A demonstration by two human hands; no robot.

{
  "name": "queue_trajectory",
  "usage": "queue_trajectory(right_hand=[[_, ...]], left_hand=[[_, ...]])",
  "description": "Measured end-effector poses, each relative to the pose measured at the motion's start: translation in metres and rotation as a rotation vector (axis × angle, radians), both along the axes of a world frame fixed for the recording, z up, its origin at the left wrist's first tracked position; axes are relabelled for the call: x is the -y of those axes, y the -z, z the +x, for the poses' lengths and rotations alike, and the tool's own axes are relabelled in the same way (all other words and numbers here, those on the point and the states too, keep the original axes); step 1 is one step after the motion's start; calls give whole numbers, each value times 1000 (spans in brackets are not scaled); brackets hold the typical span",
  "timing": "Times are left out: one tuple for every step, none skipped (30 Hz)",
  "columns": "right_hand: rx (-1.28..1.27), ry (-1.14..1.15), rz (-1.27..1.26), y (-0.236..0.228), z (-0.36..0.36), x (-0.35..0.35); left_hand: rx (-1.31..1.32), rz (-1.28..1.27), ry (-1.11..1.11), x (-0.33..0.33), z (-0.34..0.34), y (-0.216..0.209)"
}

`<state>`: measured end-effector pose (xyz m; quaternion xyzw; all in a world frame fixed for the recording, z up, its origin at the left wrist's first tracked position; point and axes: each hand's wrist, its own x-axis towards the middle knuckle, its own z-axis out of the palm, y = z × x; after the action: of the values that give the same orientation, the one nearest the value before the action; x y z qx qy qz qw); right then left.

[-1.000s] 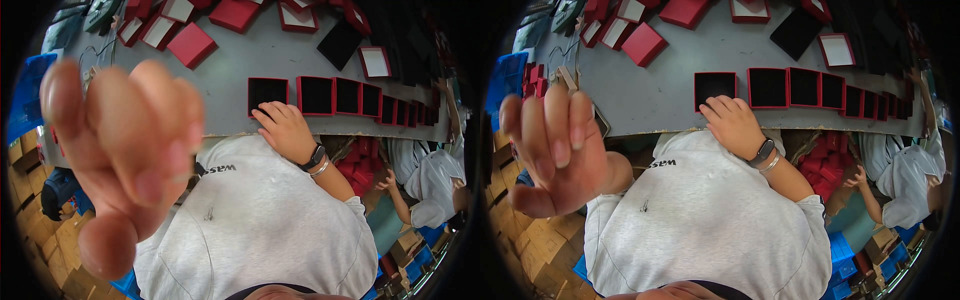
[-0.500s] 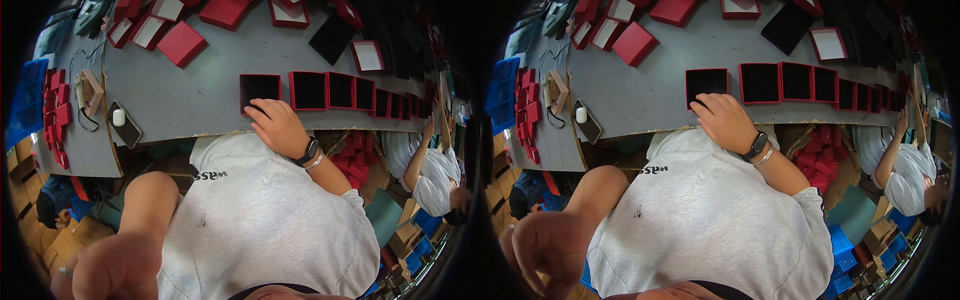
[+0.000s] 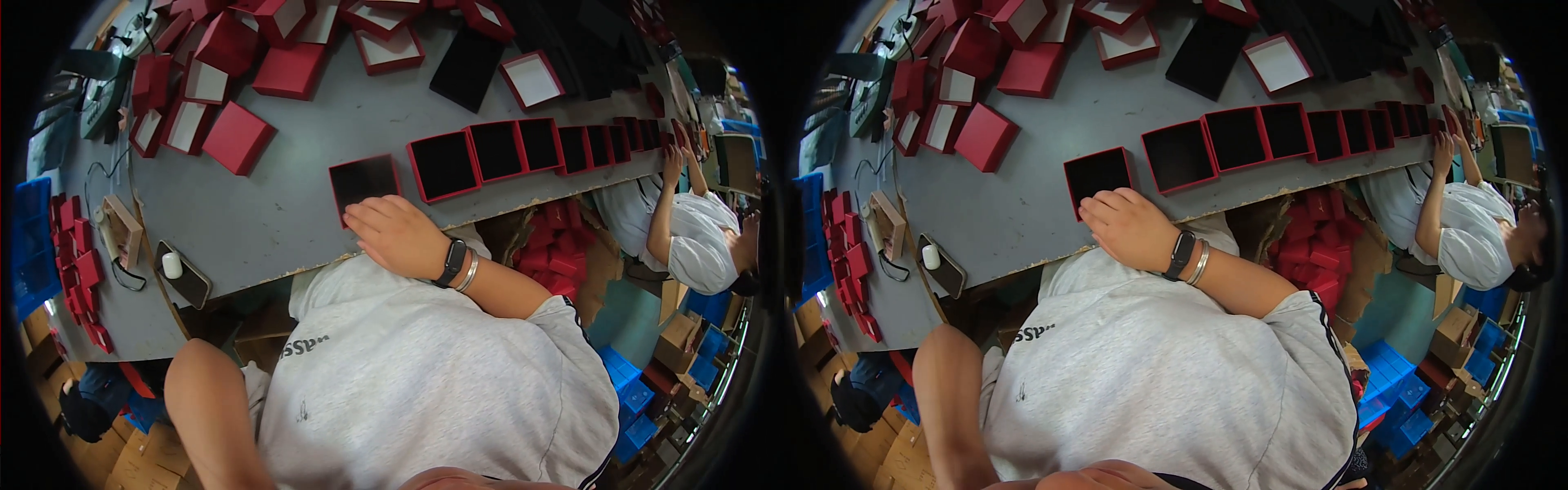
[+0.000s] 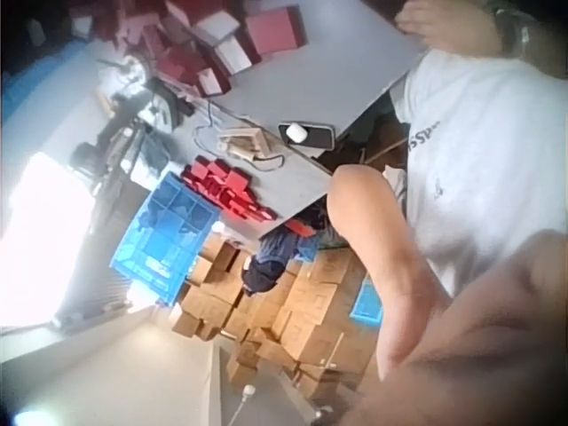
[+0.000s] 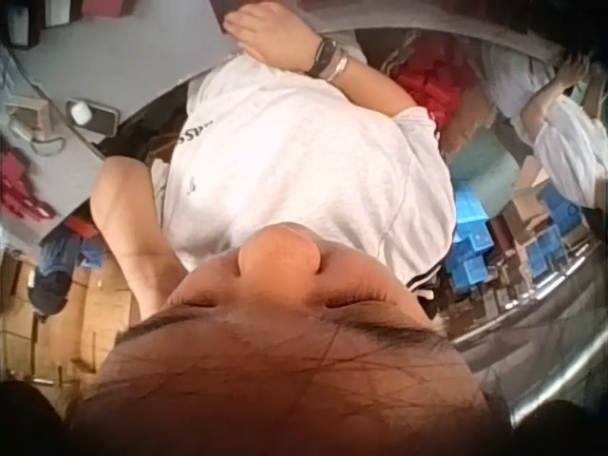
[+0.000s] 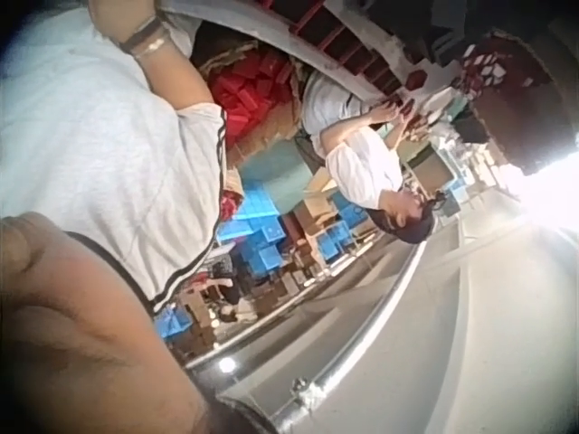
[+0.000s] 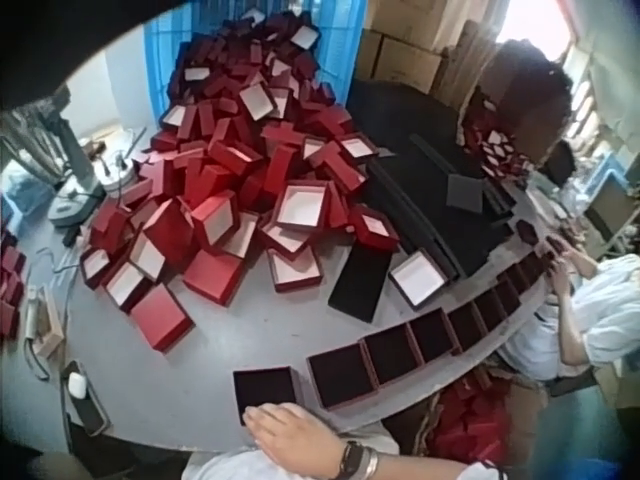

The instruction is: Assembling jewelry boxes by inserting black padded liners into red box bases on a manufacturing line.

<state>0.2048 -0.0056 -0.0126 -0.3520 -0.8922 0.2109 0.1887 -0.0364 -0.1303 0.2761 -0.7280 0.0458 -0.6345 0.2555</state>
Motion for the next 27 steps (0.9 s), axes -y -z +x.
queue_trajectory(right_hand=[[10, -87, 32, 0, -14, 5], [5, -178, 63, -7, -31, 15], [-10, -197, 61, -8, -34, 15], [5, -159, 42, -6, -28, 11], [17, -141, 26, -5, -25, 8], [6, -115, 6, -7, -21, 5], [-7, -107, 6, -11, -19, 5], [-47, -109, 12, -13, -18, 4], [-79, -107, 20, -15, -18, 4], [-103, -97, 86, -16, -16, 5], [-102, -88, 86, -16, -11, 6], [-108, -68, 68, -17, -5, 8], [-115, -50, 50, -17, 0, 8], [-79, -48, 58, -20, 5, 8], [-76, -43, 56, -21, 8, 11], [-40, -37, 68, -20, 11, 15], [-5, -24, 82, -19, 12, 17], [-4, -11, 83, -18, 12, 17], [11, -3, 80, -17, 11, 16], [27, 2, 76, -16, 11, 16], [28, 14, 76, -16, 10, 15], [90, 0, 81, -16, 10, 14], [150, -20, 87, -16, 11, 12], [149, -13, 89, -16, 13, 12], [139, 14, 61, -17, 15, 11], [128, 42, 32, -17, 16, 11], [126, 48, 33, -17, 18, 11]], left_hand=[[62, 72, -105, 5, 34, 24], [134, 155, -217, -3, 44, 48], [211, 192, -251, -46, 48, 73], [301, 213, -228, -72, 44, 97], [387, 237, -224, -96, 43, 120], [471, 259, -220, -91, 38, 134], [260, -170, -262, -91, 27, 189], [7, -653, -375, -87, 7, 228], [-55, -1201, -483, -91, 9, 251], [-234, -1290, -595, -94, 4, 268], [-239, -1289, -588, -93, 7, 277], [-316, -1321, -693, -90, 11, 284], [-393, -1350, -799, -89, 13, 289], [-395, -1352, -791, -92, 14, 288], [-386, -1414, -838, -97, 15, 287], [-377, -1474, -886, -100, 17, 285], [-384, -1471, -875, -103, 19, 281], [-454, -1452, -922, -107, 22, 277], [-523, -1431, -967, -110, 24, 273], [-530, -1427, -958, -112, 26, 271], [-569, -1441, -989, -113, 29, 270], [-608, -1453, -1019, -115, 31, 269], [-611, -1448, -1016, -117, 31, 270], [-568, -1453, -975, -118, 31, 274], [-524, -1458, -935, -119, 31, 278], [-529, -1453, -931, -118, 32, 281], [-457, -1582, -858, -116, 35, 284]])
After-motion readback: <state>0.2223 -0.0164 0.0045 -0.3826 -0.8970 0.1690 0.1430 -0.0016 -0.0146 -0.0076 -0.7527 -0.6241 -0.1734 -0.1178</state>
